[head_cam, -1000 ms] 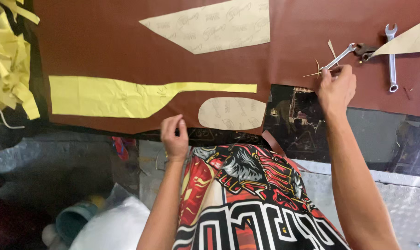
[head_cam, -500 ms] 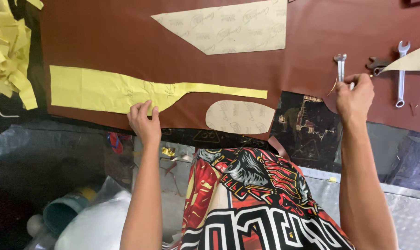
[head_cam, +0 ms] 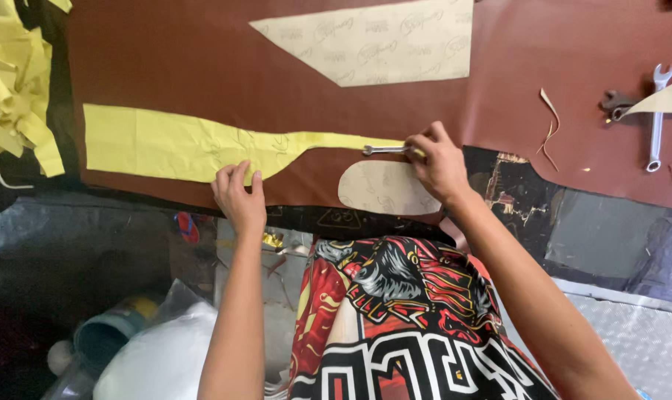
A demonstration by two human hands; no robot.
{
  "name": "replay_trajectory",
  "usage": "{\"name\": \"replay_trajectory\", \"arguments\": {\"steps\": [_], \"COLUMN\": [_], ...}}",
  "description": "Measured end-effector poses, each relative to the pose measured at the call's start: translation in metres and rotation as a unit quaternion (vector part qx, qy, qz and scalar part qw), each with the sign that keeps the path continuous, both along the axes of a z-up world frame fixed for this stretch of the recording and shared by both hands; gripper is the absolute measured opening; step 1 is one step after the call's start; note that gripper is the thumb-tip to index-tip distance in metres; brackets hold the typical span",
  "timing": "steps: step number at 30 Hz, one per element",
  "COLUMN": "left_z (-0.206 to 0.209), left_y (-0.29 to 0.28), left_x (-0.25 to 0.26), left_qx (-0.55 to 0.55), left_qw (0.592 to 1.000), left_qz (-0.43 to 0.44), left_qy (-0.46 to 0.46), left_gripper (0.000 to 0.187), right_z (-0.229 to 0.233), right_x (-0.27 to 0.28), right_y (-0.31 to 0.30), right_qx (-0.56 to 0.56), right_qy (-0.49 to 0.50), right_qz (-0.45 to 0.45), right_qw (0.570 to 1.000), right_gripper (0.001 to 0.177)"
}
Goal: The person places paper templates onto a large sheet of brown leather and secures them with metal wrenches. Using scissors, the person cuts the leather along the template outlines to create specific shapes. The person then removes the templates and the cut leather pieces.
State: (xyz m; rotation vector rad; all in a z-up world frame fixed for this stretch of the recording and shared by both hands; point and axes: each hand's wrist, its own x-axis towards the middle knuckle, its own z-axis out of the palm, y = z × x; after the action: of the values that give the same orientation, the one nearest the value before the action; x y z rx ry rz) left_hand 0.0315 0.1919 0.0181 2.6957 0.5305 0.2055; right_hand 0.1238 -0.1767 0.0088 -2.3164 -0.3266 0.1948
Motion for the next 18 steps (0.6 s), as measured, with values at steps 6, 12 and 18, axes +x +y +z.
{"name": "replay_trajectory", "arguments": {"steps": [6,12,18], "left_z": [-0.001,-0.006,-0.007], "left_y": [0.001,0.007,0.01], "left_x": [0.001,0.0,0.002], "left_qx": [0.003,0.005,-0.013], "left_qw": [1.0,1.0,1.0], "left_qz": [-0.001,-0.007,-0.009], "left_qy": [0.004,0.01,0.006], "left_gripper": [0.032,0.032,0.033], "right_z": [0.0,0.0,0.004], "right_x": [-0.011,-0.016,-0.016], "right_y": [-0.018,-0.015,-0.015], "right_qx": [0.0,0.004,0.028], "right_qy": [0.01,0.002,0.001], "right_qz": [-0.039,-0.069,-0.088], "right_qw": [0.999,0.998,0.996], "right_gripper": [0.012,0.012,0.016]}}
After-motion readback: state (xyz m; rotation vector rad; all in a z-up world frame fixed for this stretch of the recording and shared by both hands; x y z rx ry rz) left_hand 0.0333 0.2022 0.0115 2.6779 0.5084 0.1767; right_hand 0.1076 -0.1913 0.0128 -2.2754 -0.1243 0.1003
